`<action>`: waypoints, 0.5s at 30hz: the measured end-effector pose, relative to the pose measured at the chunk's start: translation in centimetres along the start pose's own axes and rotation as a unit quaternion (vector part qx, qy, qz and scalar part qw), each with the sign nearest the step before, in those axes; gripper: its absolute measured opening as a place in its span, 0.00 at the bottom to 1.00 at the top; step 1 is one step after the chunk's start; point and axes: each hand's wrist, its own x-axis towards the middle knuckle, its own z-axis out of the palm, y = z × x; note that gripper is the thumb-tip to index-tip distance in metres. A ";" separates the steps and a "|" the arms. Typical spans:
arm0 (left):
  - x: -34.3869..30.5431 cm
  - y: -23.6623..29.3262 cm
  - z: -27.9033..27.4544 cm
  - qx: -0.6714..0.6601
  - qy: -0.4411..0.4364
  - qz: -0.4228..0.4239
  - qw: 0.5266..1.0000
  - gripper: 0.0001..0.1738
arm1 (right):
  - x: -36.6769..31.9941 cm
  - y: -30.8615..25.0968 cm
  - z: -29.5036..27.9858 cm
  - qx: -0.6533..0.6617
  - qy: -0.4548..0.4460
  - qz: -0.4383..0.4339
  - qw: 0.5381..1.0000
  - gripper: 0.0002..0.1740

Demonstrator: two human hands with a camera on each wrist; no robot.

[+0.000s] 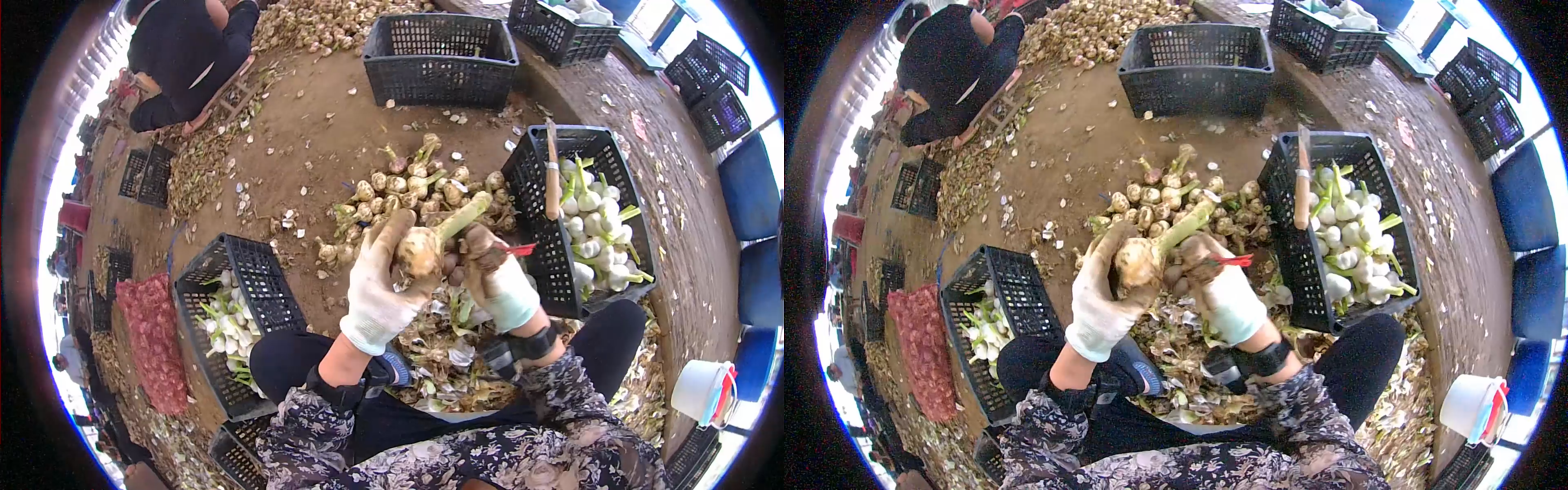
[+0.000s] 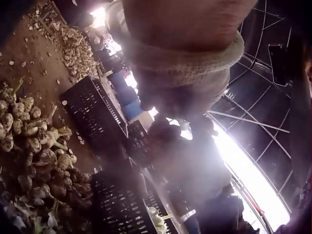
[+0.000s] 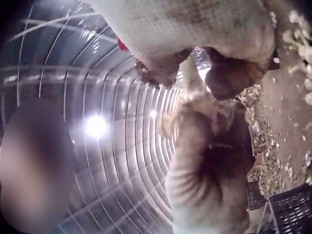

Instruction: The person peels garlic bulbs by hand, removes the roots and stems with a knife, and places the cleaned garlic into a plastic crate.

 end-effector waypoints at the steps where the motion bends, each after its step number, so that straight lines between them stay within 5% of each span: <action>1: 0.1 0.4 0.2 0.003 0.005 0.021 1.000 0.36 | -0.9 -1.4 2.0 -0.100 0.038 -0.023 0.994 0.27; 2: 0.2 0.6 0.4 0.002 0.003 0.025 1.000 0.36 | -1.3 -2.5 3.7 -0.283 0.094 -0.128 0.946 0.25; 4: 0.3 0.7 0.5 0.038 -0.019 0.075 0.996 0.36 | -1.2 -2.6 4.1 -0.189 0.123 -0.105 0.969 0.21; 7: 0.1 0.9 0.6 -0.048 -0.029 0.012 0.998 0.39 | -1.3 -3.1 3.3 -0.228 0.064 -0.186 0.954 0.17; 15: -0.5 0.1 1.2 -0.100 -0.037 -0.001 0.994 0.39 | -1.8 -3.6 2.6 -0.150 0.058 -0.077 0.984 0.14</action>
